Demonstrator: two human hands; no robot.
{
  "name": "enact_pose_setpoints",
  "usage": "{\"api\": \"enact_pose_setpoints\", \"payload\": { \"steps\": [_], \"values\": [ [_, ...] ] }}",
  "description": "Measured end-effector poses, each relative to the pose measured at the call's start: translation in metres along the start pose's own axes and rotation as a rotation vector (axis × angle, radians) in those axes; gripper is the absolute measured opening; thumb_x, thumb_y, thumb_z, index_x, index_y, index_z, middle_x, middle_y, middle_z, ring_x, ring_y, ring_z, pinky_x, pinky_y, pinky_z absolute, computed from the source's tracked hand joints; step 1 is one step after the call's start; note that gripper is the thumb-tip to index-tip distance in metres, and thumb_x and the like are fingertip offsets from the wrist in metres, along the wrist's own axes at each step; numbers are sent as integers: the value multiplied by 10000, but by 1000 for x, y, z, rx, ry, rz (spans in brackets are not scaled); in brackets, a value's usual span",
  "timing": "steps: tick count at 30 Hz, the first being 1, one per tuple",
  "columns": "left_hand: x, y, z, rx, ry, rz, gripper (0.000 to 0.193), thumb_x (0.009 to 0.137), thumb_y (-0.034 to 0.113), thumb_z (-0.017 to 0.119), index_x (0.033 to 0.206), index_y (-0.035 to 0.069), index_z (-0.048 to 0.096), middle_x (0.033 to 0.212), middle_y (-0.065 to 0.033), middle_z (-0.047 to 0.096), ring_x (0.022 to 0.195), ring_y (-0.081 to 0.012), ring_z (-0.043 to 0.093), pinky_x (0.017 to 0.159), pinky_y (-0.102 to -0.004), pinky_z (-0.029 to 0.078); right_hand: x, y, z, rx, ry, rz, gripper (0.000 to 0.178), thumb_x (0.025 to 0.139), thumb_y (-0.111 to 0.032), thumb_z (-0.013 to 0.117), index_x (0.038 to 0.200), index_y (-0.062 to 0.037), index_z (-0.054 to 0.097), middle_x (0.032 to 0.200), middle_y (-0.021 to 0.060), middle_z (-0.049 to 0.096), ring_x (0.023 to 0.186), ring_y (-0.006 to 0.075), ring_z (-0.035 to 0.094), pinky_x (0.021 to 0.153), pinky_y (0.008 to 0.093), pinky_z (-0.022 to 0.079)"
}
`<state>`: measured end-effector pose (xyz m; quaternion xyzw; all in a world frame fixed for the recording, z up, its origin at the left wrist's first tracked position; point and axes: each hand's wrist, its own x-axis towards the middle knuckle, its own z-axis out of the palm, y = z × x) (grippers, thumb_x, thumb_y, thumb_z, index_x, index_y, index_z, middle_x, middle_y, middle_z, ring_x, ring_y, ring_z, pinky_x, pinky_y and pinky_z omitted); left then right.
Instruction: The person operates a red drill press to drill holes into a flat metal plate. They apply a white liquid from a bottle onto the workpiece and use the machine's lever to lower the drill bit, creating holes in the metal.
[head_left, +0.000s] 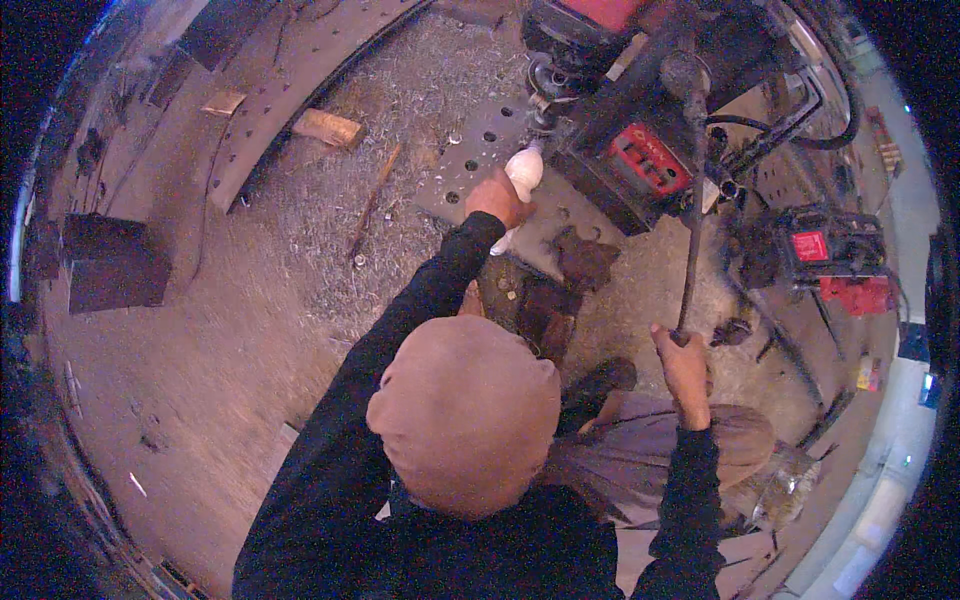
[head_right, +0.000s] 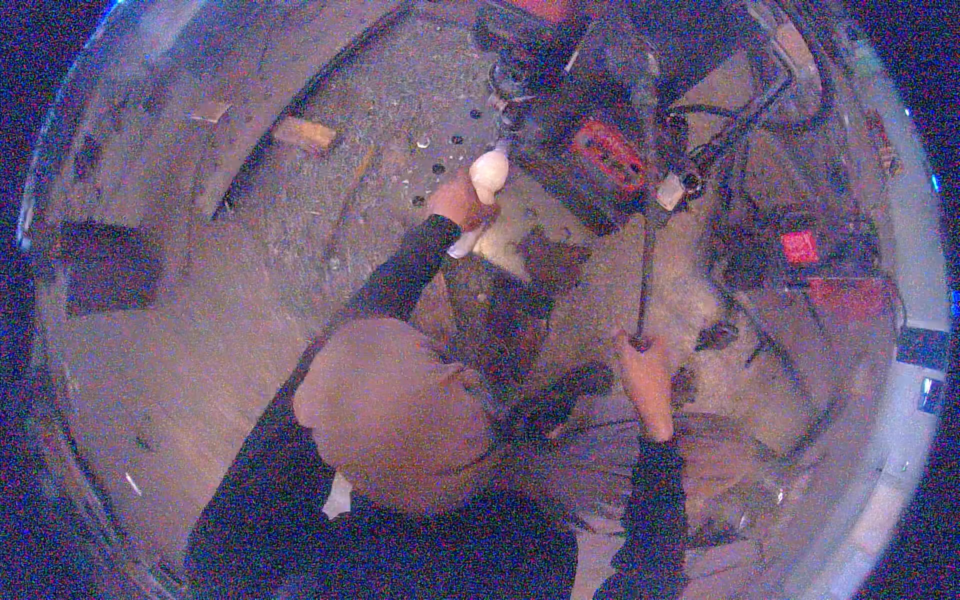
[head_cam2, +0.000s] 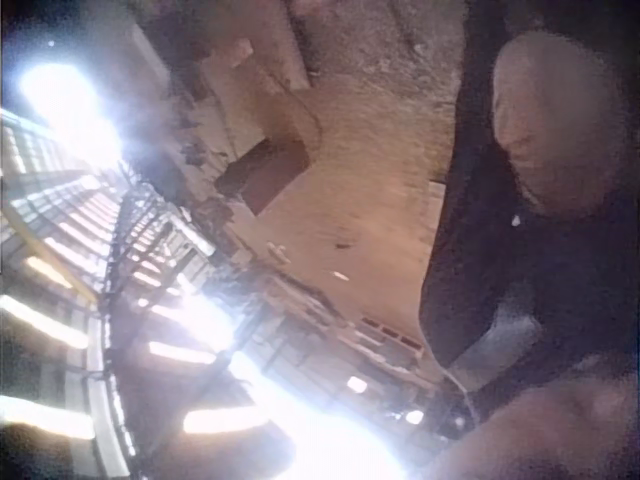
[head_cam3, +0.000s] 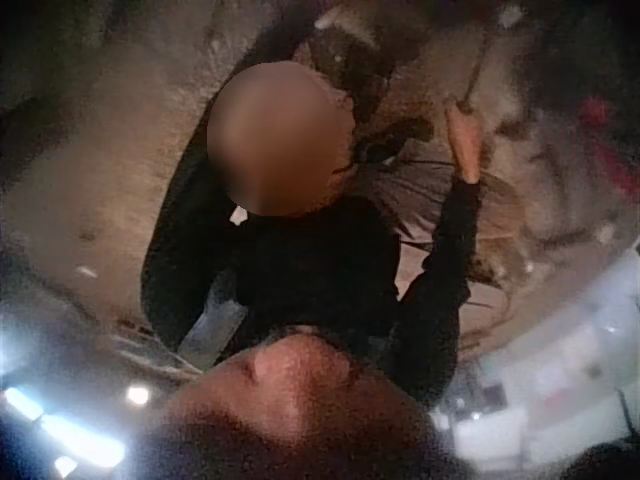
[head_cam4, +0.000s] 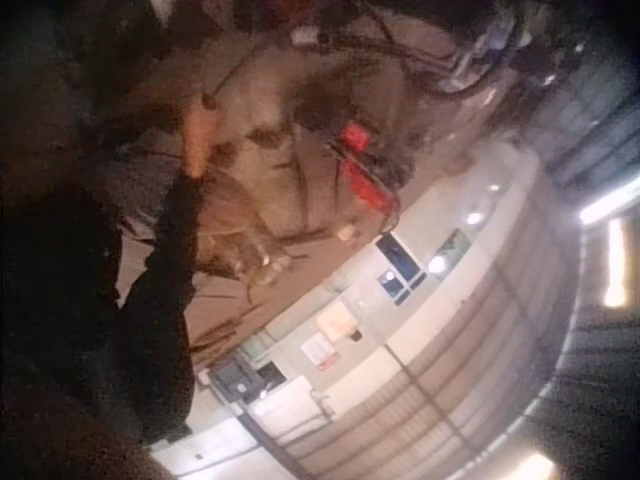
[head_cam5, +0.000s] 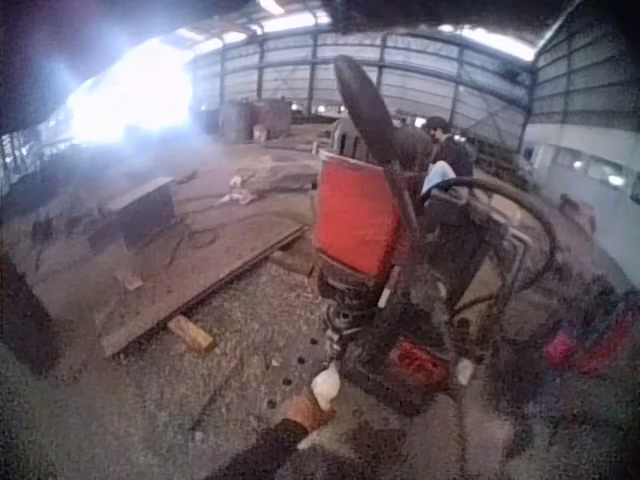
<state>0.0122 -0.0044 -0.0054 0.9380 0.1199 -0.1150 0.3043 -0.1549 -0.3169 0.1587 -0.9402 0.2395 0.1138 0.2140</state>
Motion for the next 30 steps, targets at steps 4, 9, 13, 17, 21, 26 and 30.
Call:
{"api": "enact_pose_setpoints", "payload": {
  "steps": [4, 9, 13, 17, 21, 26, 30],
  "values": [
    [-3, 6, 0, 45, 0, -1, 773, 678, 467, 780, 1194, -23, 479, 1037, -235, 673, 958, -380, 669, 831, -453, 542, 2, 6, -4, -6, -45, -31, 493, 812, -431, 702, 891, 52, 641, 739, 82, 637, 691, 195, 591, 676, 355, 475],
    [0, 1, 3, 28, 37, 19, 759, 671, 466, 781, 1171, -31, 500, 1044, -232, 672, 965, -380, 666, 840, -453, 539, -1, -10, -18, 22, -237, -29, 607, 840, -466, 666, 1072, 94, 636, 1007, 288, 669, 949, 424, 653, 869, 453, 495],
    [-4, 10, 0, 74, 8, -15, 776, 655, 469, 785, 1173, -34, 500, 1057, -232, 670, 981, -379, 661, 853, -453, 534, 2, -4, -18, 22, -240, -14, 639, 837, -469, 667, 1079, 121, 618, 1014, 302, 663, 952, 422, 655, 861, 449, 498],
    [-4, 9, -3, 71, 18, 17, 773, 657, 461, 782, 1185, -26, 496, 1059, -232, 669, 986, -379, 660, 858, -455, 533, 3, 2, -14, 57, -232, -35, 662, 830, -481, 667, 1081, 129, 605, 1014, 306, 662, 966, 426, 651, 869, 451, 495],
    [-2, 10, -1, 82, 43, -4, 753, 658, 451, 775, 1186, -17, 511, 1064, -236, 669, 989, -381, 658, 859, -456, 532, -3, 0, -13, 33, -124, -52, 543, 839, -427, 675, 934, 105, 622, 844, 232, 664, 823, 330, 658, 758, 419, 497],
    [0, 7, 2, 70, 5, 60, 775, 654, 460, 770, 1206, -17, 507, 1069, -243, 668, 999, -390, 654, 865, -464, 525, -1, 4, -16, 38, -192, -88, 533, 845, -414, 674, 879, 115, 617, 760, 218, 655, 762, 285, 663, 704, 410, 499],
    [-6, 14, -8, 114, 1, -31, 758, 661, 465, 758, 1195, -20, 522, 1067, -244, 667, 1005, -394, 651, 870, -464, 522, -12, -10, -23, 79, -99, -182, 520, 849, -413, 663, 845, 105, 616, 688, 207, 632, 675, 302, 641, 660, 418, 489]
  ]
}}
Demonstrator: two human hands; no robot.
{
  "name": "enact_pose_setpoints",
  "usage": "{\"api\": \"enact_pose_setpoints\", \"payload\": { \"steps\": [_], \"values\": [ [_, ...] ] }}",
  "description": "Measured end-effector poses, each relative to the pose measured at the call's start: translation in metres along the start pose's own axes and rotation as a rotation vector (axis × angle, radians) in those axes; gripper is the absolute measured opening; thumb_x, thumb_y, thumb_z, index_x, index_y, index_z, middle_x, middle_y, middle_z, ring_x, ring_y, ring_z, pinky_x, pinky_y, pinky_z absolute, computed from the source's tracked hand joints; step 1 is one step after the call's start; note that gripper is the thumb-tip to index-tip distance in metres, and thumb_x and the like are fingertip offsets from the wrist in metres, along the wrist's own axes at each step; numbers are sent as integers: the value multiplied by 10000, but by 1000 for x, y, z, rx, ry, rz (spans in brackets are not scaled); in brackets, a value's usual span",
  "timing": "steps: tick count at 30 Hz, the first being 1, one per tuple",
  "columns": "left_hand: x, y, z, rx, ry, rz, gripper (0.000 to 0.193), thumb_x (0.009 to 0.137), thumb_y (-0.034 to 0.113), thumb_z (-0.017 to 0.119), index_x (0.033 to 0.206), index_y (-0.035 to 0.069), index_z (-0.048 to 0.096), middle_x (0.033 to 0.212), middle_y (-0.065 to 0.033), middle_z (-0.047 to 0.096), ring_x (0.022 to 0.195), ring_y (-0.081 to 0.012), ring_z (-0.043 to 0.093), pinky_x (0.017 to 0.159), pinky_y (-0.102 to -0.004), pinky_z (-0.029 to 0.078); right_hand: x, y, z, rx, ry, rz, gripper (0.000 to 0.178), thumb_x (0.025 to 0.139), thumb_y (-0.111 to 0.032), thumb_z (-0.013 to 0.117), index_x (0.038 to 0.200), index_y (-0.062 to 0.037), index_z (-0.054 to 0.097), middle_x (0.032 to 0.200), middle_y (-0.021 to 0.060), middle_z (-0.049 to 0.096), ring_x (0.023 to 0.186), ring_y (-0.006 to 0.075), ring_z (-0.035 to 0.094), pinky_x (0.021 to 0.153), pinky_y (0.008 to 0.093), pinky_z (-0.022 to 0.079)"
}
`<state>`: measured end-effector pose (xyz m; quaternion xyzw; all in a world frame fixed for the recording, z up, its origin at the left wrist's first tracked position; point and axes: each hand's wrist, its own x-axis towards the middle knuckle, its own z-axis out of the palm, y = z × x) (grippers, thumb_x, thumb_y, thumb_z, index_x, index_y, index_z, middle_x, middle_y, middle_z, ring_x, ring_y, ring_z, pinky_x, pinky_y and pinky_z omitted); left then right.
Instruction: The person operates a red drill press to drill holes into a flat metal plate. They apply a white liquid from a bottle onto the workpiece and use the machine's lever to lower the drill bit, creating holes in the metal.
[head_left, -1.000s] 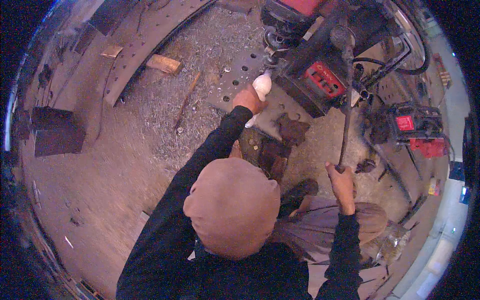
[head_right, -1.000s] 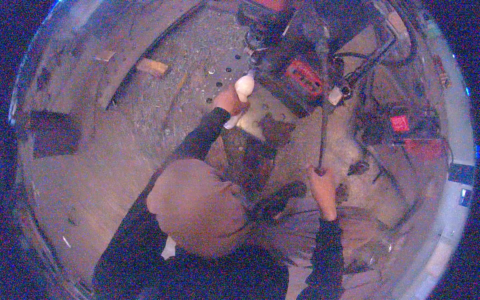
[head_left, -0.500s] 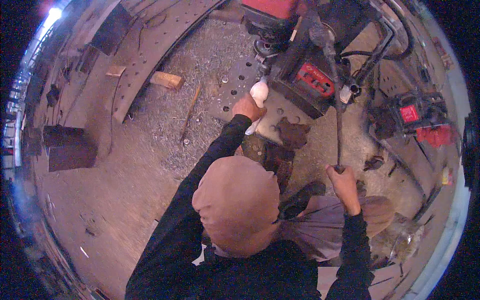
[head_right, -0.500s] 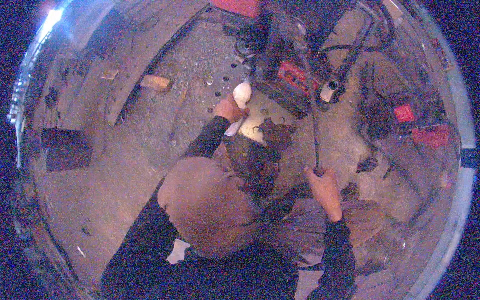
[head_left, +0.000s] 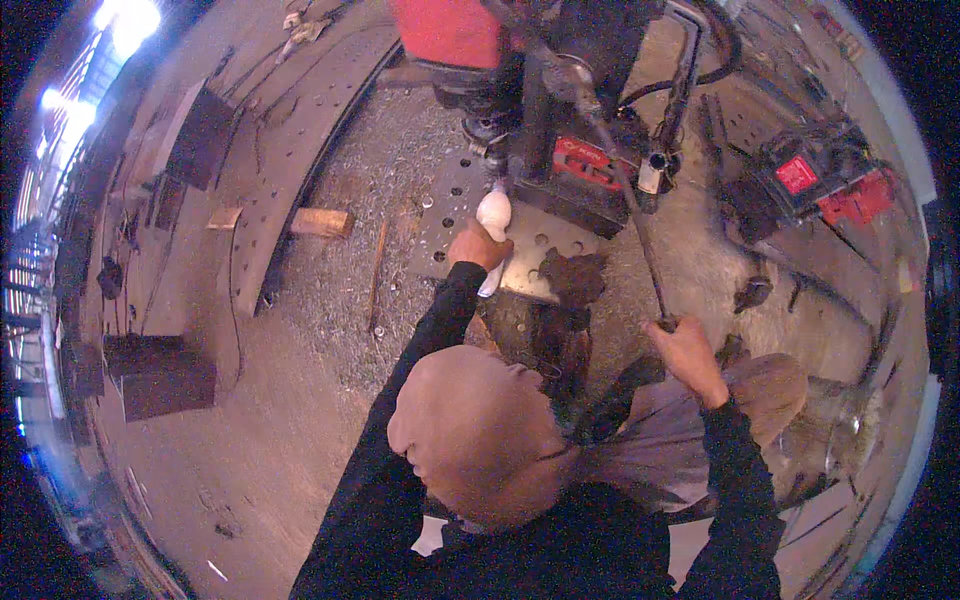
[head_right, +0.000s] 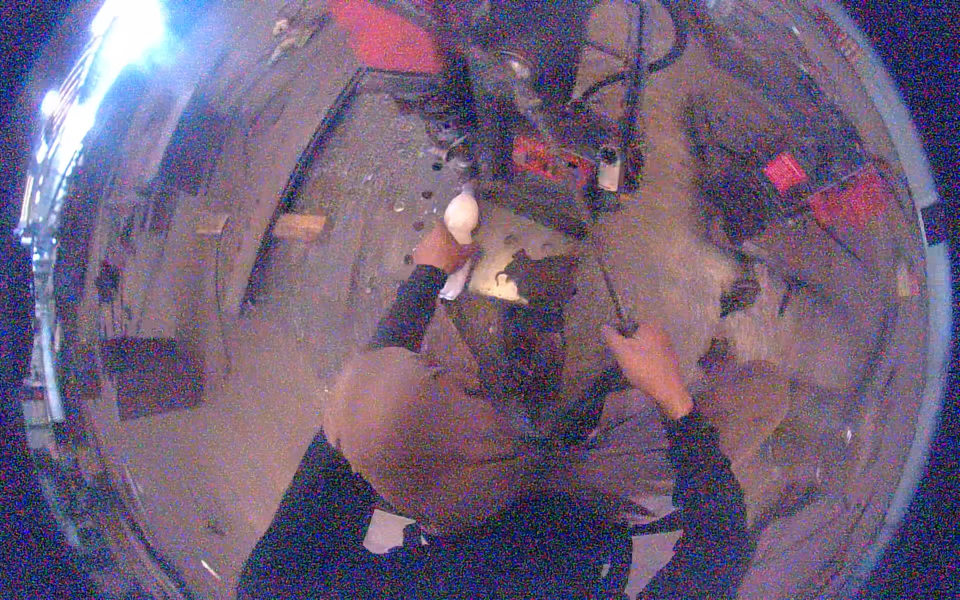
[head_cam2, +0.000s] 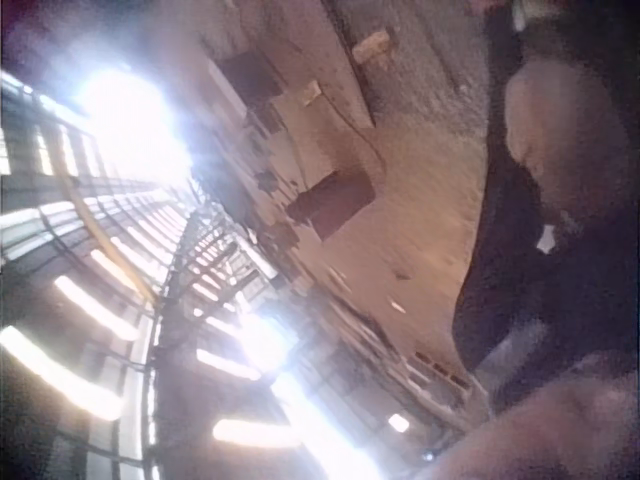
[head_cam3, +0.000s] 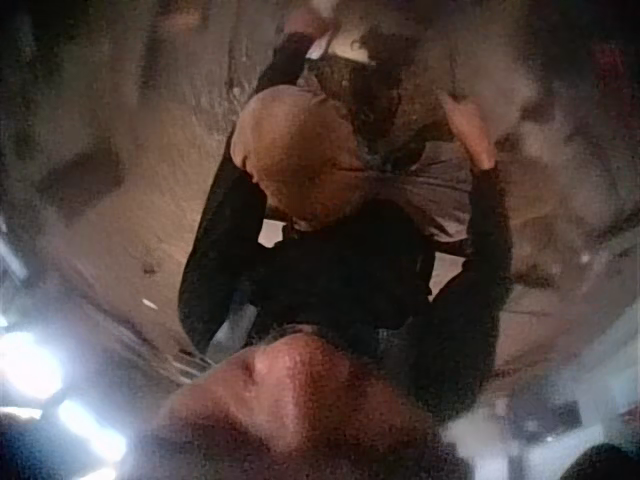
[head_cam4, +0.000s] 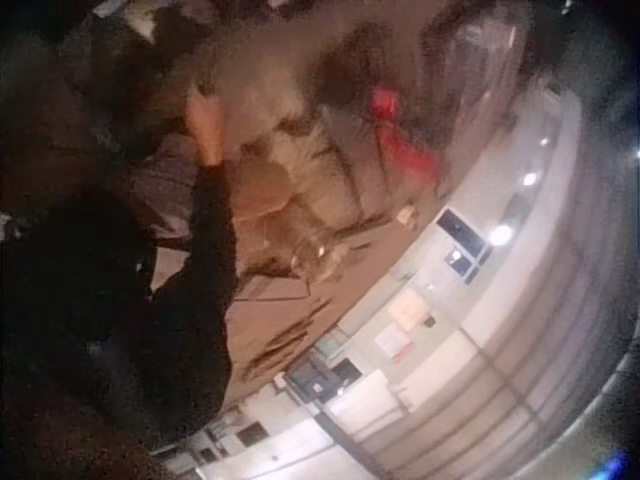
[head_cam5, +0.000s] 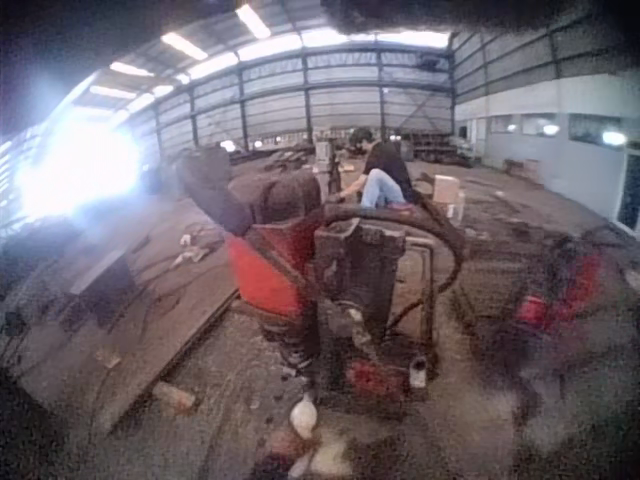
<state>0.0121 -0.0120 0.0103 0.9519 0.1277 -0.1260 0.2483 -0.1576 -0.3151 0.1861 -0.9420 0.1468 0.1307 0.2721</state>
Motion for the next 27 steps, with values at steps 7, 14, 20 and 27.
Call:
{"api": "enact_pose_setpoints", "payload": {
  "steps": [7, 14, 20, 27],
  "values": [
    [10, -5, 8, 4, 34, 107, 802, 653, 505, 767, 1190, -32, 509, 1065, -247, 667, 997, -385, 656, 860, -468, 526, 1, -4, -10, 48, -117, 61, 496, 846, -390, 656, 774, 98, 605, 644, 215, 603, 597, 310, 600, 595, 443, 456],
    [4, 2, 5, 74, 11, 57, 794, 667, 515, 750, 1191, -37, 523, 1091, -270, 655, 1023, -395, 647, 885, -459, 520, 1, 1, -7, 23, -29, 38, 522, 816, -418, 663, 741, 93, 594, 673, 250, 603, 659, 355, 642, 641, 454, 486],
    [-2, 8, -1, 64, 1, 50, 785, 685, 515, 733, 1202, -44, 545, 1149, -282, 633, 1066, -395, 632, 904, -455, 513, 0, 4, -9, 62, -35, 31, 501, 807, -406, 667, 756, 88, 601, 684, 242, 613, 679, 368, 647, 650, 453, 491],
    [-1, 4, 0, 89, -27, 30, 783, 679, 525, 747, 1171, -48, 543, 1137, -277, 640, 1066, -394, 632, 913, -453, 507, 1, 3, -8, 115, -56, 1, 469, 816, -365, 670, 692, 75, 567, 583, 170, 545, 559, 245, 557, 580, 430, 460]
  ]
}}
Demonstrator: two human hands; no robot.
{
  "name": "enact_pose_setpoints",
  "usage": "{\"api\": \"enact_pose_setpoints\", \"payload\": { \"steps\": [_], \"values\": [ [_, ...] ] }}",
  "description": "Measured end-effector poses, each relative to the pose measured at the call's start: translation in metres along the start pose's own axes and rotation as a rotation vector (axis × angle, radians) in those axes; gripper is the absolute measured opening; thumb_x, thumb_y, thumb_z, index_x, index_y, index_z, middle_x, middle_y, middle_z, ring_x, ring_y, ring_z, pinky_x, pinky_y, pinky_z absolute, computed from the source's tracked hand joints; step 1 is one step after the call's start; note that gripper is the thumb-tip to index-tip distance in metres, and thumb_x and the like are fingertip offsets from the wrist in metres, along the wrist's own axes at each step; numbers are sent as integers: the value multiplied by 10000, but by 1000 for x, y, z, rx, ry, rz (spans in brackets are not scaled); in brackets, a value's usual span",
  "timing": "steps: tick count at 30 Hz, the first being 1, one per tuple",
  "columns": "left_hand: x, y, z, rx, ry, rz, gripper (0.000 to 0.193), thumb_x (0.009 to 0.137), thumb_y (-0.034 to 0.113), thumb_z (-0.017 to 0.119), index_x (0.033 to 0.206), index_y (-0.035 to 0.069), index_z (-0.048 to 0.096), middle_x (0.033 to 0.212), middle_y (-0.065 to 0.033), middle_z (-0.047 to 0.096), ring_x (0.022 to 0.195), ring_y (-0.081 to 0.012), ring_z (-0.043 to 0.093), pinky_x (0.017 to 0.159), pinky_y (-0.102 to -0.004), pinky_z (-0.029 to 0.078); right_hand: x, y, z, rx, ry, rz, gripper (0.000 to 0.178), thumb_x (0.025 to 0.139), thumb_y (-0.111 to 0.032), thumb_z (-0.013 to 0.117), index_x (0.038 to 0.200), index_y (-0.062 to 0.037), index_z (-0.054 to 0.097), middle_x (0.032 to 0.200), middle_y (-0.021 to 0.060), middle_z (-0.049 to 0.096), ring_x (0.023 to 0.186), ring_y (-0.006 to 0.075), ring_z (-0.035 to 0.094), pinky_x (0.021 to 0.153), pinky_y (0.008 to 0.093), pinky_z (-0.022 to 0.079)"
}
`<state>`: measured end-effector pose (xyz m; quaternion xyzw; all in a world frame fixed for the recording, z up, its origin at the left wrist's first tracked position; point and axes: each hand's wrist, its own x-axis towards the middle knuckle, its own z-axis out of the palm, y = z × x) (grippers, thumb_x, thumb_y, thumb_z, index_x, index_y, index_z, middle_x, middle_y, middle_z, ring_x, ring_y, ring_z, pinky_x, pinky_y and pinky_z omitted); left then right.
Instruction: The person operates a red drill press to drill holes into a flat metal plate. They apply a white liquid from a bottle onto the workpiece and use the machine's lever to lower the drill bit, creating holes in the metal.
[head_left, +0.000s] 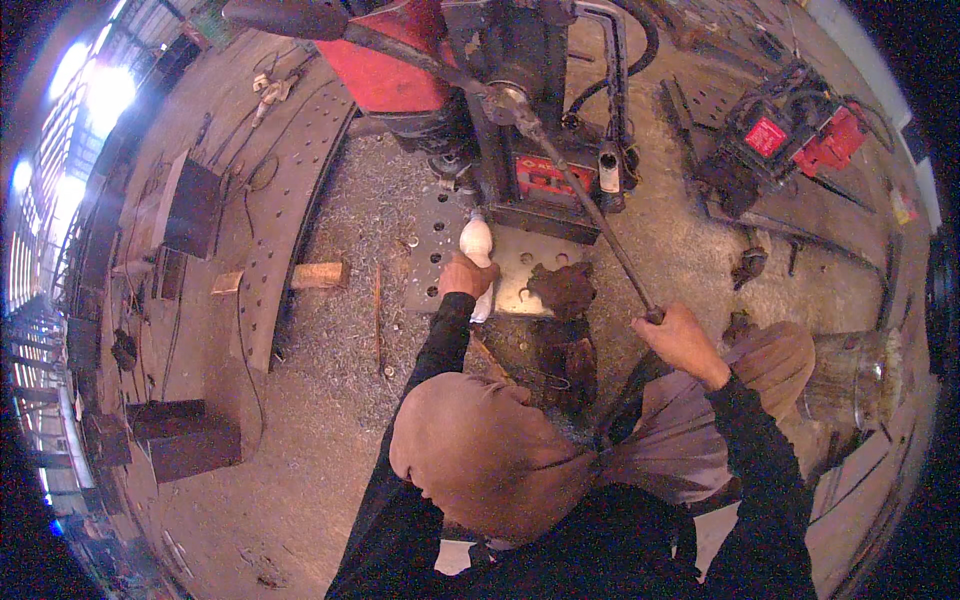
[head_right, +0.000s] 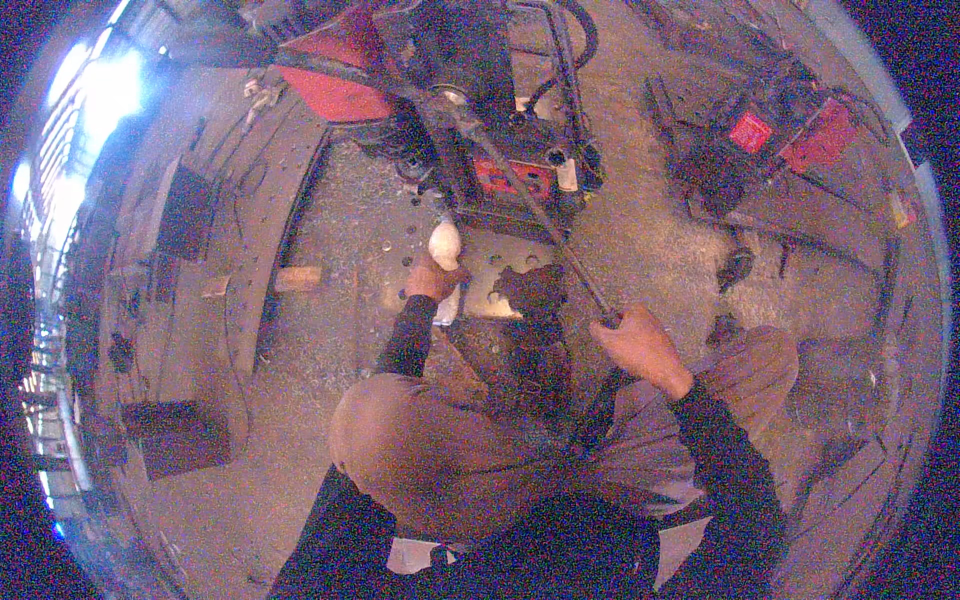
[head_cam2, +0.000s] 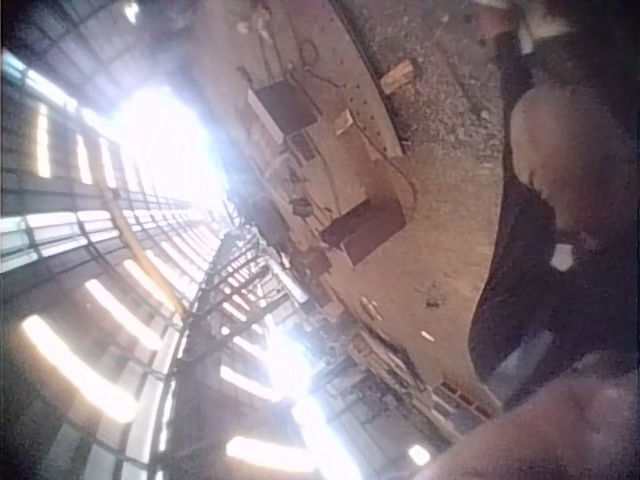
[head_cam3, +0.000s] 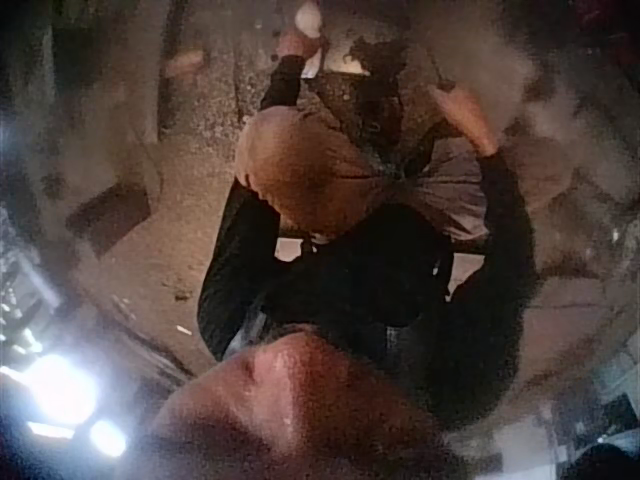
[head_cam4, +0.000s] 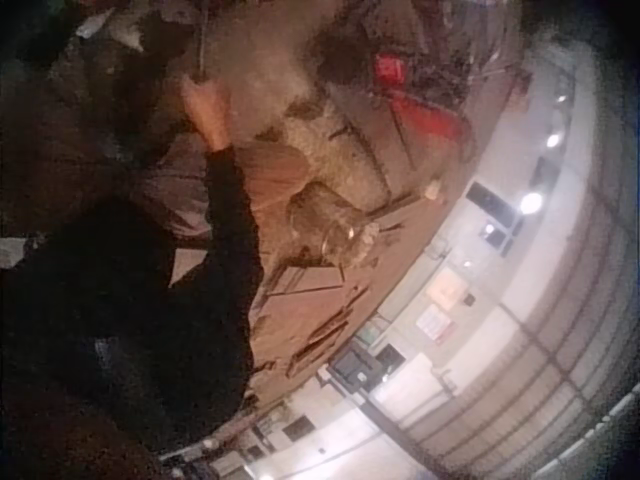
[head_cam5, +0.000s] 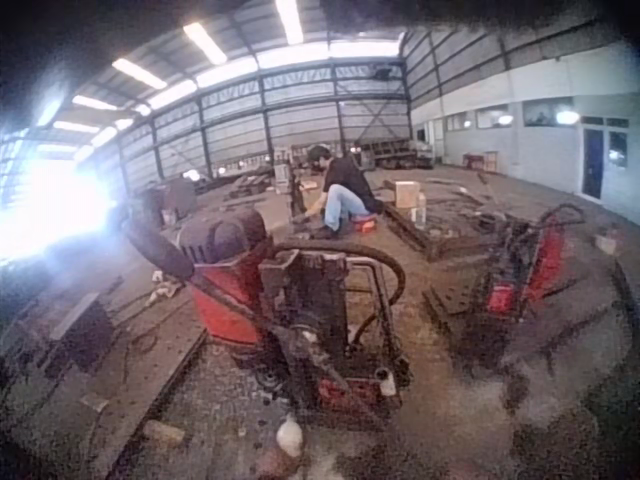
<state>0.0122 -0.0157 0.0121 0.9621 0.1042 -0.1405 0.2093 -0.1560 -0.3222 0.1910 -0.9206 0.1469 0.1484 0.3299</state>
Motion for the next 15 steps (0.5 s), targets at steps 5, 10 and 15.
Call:
{"api": "enact_pose_setpoints", "payload": {
  "steps": [5, 10, 15],
  "values": [
    [-2, 3, -1, 0, 1, 14, 788, 678, 528, 754, 1166, -53, 540, 1130, -272, 644, 1063, -387, 636, 911, -449, 509, 2, 10, 2, -54, 7, 9, 463, 817, -360, 668, 694, 76, 572, 586, 173, 554, 562, 249, 568, 580, 427, 464],
    [2, -3, -1, 11, -4, 2, 791, 676, 528, 760, 1162, -55, 537, 1125, -274, 645, 1058, -388, 639, 906, -451, 511, -2, -8, -6, -72, -49, 62, 465, 816, -366, 661, 710, 81, 587, 588, 178, 566, 575, 263, 586, 595, 427, 471],
    [-2, 1, 0, 0, 17, 19, 793, 680, 530, 759, 1158, -59, 529, 1117, -279, 645, 1056, -400, 635, 905, -459, 510, 3, 8, 0, -75, -31, 48, 465, 812, -368, 657, 719, 84, 594, 603, 168, 577, 581, 253, 590, 597, 426, 471]
  ]
}}
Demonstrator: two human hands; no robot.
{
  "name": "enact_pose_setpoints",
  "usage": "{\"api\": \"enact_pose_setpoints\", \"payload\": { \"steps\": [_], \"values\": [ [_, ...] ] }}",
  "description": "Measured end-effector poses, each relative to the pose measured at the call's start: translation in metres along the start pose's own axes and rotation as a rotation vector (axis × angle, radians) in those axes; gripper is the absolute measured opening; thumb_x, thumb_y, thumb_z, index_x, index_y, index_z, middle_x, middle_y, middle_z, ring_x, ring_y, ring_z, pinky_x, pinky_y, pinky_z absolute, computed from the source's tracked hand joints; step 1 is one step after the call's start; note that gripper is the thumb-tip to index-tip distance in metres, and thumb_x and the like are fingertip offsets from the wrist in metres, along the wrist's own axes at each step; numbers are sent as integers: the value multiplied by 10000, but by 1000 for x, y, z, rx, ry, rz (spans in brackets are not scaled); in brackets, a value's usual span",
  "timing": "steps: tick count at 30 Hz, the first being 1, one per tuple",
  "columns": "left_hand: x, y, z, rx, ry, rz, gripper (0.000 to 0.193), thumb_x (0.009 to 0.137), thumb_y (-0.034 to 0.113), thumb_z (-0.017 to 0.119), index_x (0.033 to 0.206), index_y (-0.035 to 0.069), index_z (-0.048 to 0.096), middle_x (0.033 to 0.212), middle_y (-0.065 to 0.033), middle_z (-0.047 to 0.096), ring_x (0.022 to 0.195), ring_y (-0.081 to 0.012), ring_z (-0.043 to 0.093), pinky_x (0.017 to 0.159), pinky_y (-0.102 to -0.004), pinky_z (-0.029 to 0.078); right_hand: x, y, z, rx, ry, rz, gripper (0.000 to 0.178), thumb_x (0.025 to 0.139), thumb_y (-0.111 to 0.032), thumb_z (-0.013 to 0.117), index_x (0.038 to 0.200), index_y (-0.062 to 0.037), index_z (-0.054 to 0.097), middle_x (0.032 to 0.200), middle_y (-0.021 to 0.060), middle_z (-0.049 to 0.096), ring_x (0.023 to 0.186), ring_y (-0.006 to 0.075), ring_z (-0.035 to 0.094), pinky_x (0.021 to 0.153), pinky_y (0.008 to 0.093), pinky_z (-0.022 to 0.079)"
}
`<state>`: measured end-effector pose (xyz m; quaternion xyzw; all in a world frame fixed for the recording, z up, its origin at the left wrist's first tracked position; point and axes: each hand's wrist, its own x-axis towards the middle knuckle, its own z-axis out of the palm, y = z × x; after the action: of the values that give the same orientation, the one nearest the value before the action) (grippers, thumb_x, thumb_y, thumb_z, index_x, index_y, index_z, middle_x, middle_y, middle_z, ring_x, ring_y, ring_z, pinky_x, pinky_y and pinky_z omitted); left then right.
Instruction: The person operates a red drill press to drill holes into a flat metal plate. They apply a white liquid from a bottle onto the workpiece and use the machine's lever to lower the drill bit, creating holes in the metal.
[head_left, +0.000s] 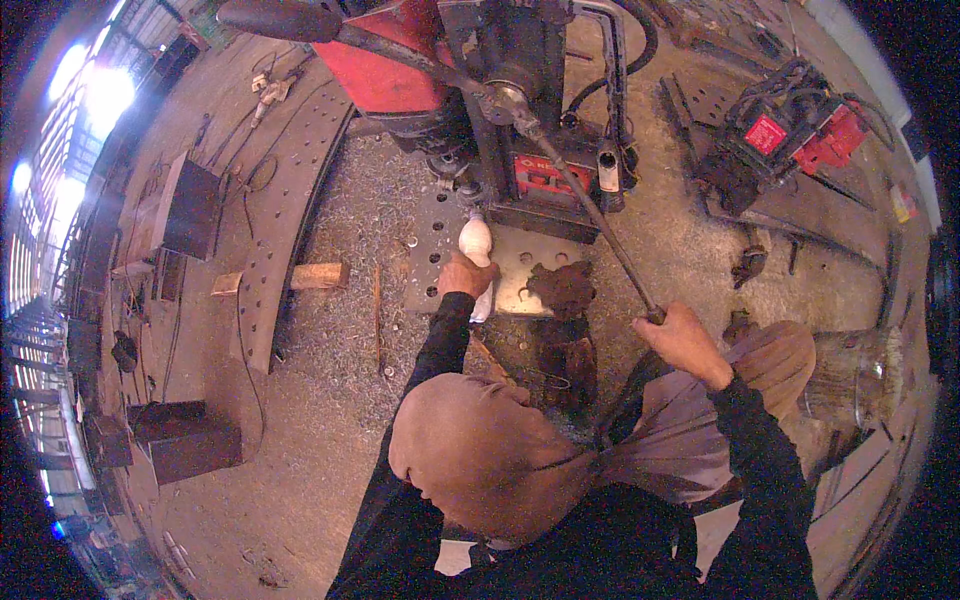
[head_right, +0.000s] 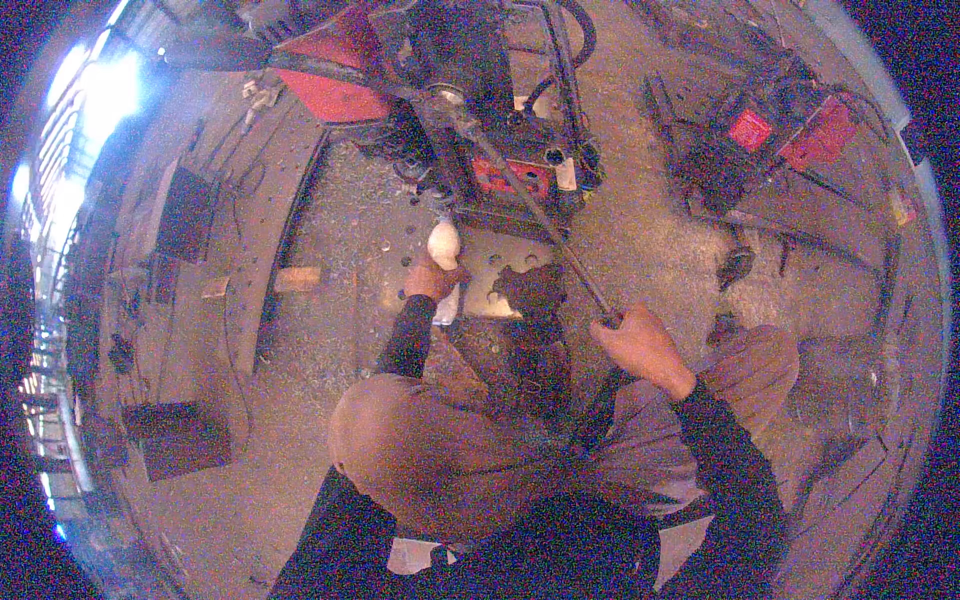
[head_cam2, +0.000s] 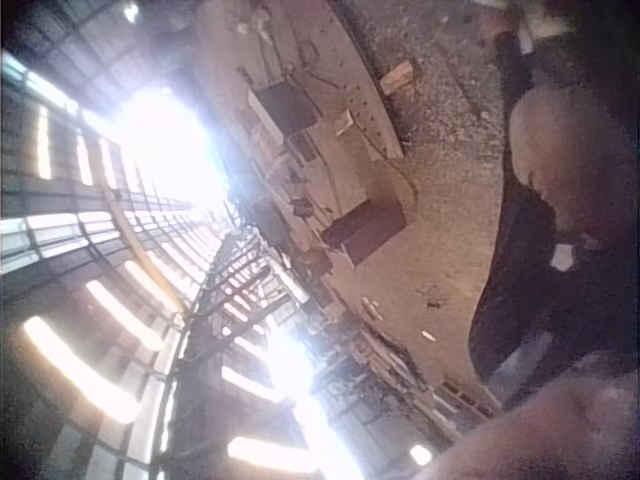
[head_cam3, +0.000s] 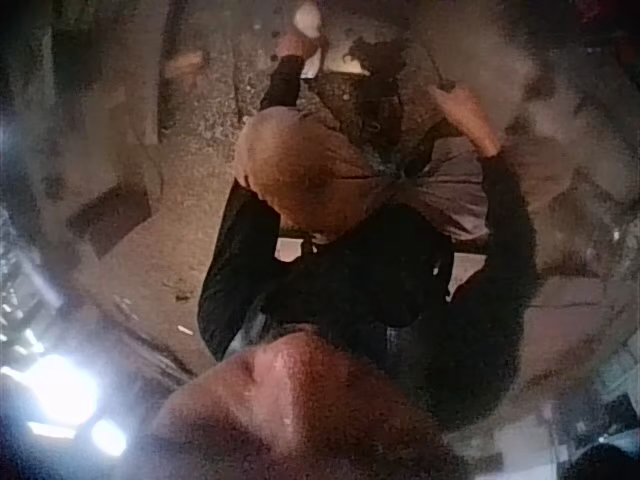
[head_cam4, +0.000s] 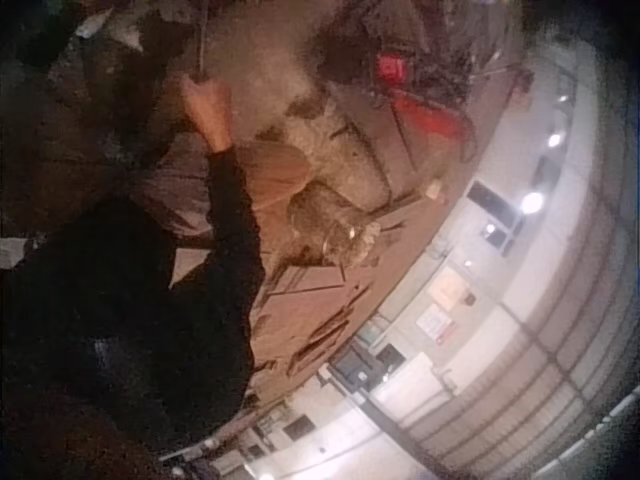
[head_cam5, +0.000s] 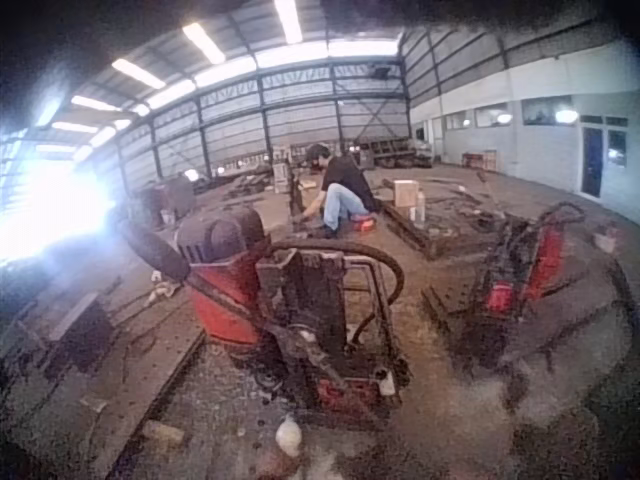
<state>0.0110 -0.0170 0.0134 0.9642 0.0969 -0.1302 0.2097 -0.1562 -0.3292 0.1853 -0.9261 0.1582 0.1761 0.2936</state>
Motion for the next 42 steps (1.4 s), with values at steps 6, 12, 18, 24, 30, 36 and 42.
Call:
{"api": "enact_pose_setpoints", "payload": {
  "steps": [6, 12, 18, 24, 30, 36, 42],
  "values": [
    [-2, -3, -5, -18, 21, -11, 808, 683, 522, 755, 1180, -65, 508, 1109, -297, 641, 1059, -412, 630, 909, -469, 505, 1, -1, 3, -32, 19, -5, 451, 820, -359, 650, 725, 79, 593, 587, 149, 562, 574, 231, 580, 588, 413, 470],
    [-4, 2, -7, 16, -10, 1, 830, 693, 541, 743, 1202, -67, 498, 1112, -297, 641, 1063, -406, 631, 920, -461, 503, -4, -6, -4, 10, -6, -25, 422, 833, -346, 643, 723, 60, 602, 580, 122, 554, 563, 215, 568, 565, 401, 458],
    [-3, -1, -6, 33, 10, 9, 825, 690, 543, 737, 1192, -70, 508, 1115, -291, 643, 1059, -400, 636, 920, -456, 506, -3, -4, -2, 19, 3, -39, 415, 827, -347, 643, 723, 54, 607, 583, 122, 560, 571, 216, 573, 566, 401, 455],
    [-5, 3, -8, 20, -20, 0, 835, 684, 558, 733, 1188, -70, 513, 1111, -293, 644, 1052, -400, 640, 912, -455, 512, -10, -15, -11, 17, -17, 14, 444, 809, -374, 648, 723, 60, 608, 604, 159, 583, 596, 253, 605, 605, 417, 474],
    [-1, -3, -2, 18, 17, 16, 835, 678, 552, 742, 1182, -72, 513, 1100, -291, 647, 1049, -401, 639, 905, -458, 514, -9, -13, -9, -4, -6, 1, 450, 804, -383, 642, 757, 64, 623, 640, 175, 608, 630, 273, 628, 627, 422, 483],
    [2, -2, 2, 3, 9, 13, 830, 673, 541, 755, 1168, -79, 513, 1080, -284, 652, 1036, -402, 642, 898, -459, 517, -8, -11, -11, -15, -31, 23, 454, 799, -390, 640, 792, 64, 635, 657, 169, 615, 641, 269, 629, 630, 416, 484],
    [6, -9, 4, -13, 19, 15, 829, 669, 533, 762, 1165, -82, 511, 1082, -287, 649, 1039, -405, 639, 892, -461, 514, -9, -17, -14, -4, -63, 36, 458, 803, -388, 639, 792, 70, 634, 654, 171, 614, 633, 267, 622, 628, 419, 481]
  ]
}}
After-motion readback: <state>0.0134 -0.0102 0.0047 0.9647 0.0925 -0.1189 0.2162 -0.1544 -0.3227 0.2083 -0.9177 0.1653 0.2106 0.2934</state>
